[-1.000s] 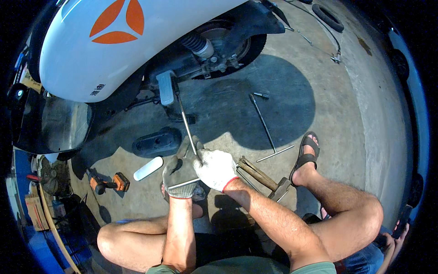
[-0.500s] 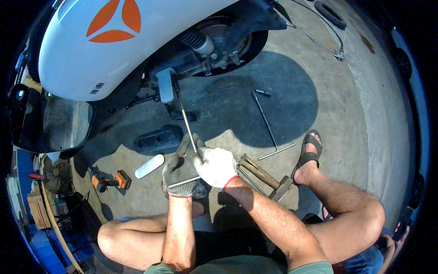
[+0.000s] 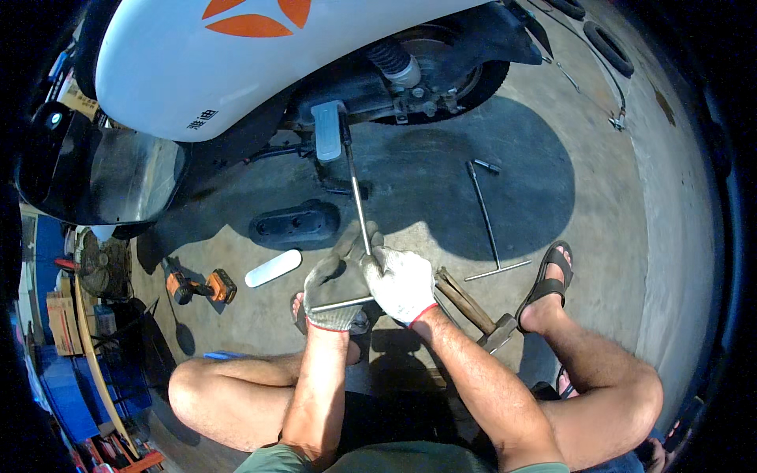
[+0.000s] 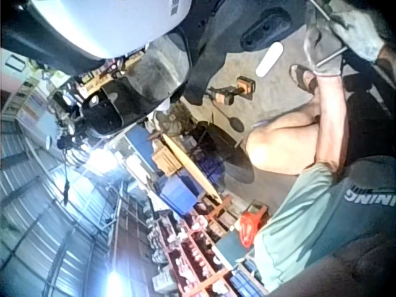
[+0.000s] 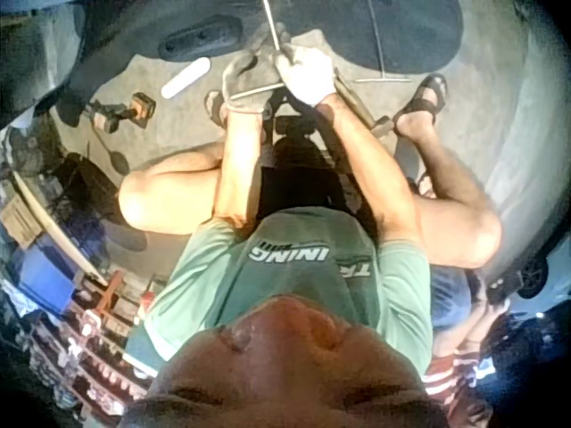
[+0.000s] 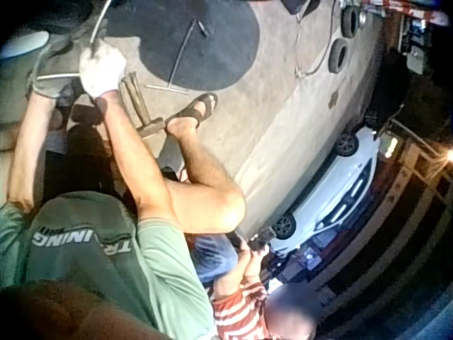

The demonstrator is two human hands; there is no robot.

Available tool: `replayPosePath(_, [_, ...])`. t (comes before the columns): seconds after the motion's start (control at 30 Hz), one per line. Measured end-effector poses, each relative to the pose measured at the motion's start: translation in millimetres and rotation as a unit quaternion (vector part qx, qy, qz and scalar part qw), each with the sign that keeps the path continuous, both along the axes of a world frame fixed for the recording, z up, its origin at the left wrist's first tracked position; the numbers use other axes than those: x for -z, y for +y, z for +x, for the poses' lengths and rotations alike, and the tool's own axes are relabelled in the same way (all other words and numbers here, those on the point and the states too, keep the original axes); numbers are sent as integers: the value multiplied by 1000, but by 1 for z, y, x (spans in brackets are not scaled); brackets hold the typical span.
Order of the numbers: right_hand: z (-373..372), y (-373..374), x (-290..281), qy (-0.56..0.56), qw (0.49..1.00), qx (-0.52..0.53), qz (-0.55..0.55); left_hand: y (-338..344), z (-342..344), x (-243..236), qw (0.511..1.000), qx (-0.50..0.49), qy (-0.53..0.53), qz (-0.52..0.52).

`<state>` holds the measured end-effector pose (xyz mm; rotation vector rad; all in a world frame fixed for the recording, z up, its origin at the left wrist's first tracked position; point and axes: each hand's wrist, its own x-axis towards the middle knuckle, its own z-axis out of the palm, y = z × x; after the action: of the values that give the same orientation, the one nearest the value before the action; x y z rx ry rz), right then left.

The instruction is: The person removes and adjusts components on the side of a scooter using a T-handle wrench and a hammer while seated on the ground.

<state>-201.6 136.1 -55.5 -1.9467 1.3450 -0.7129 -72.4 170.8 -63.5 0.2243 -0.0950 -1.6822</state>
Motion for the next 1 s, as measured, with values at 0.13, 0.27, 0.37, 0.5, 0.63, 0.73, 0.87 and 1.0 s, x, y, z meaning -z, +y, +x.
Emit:
replayPosePath(0.13, [0, 1, 7, 14, 1000, 3, -6, 1, 2, 6, 1000, -9, 8, 7])
replayPosePath(0.27, [1, -9, -13, -49, 983, -66, 165, 4, 8, 6, 937, -48, -344, -27])
replayPosePath(0.37, [9, -3, -13, -25, 990, -48, 134, 0, 22, 25, 977, -31, -211, 17])
replayPosePath(0.5, [12, 20, 8, 122, 992, -20, 18, 1, 42, 87, 951, -62, -214, 216])
replayPosePath(0.63, [12, 60, 59, 191, 980, -59, -6, 34, 102, 262, 886, -229, -118, 386])
replayPosePath(0.73, [-23, 84, 117, 278, 953, -54, 106, 29, 83, 260, 822, -157, -196, 510])
replayPosePath(0.87, [-68, 124, 161, 350, 910, -116, 189, 20, 67, 218, 786, -171, -283, 522])
replayPosePath(1.0, [-77, 134, 167, 357, 899, -136, 214, -10, 93, 219, 652, -244, -520, 495])
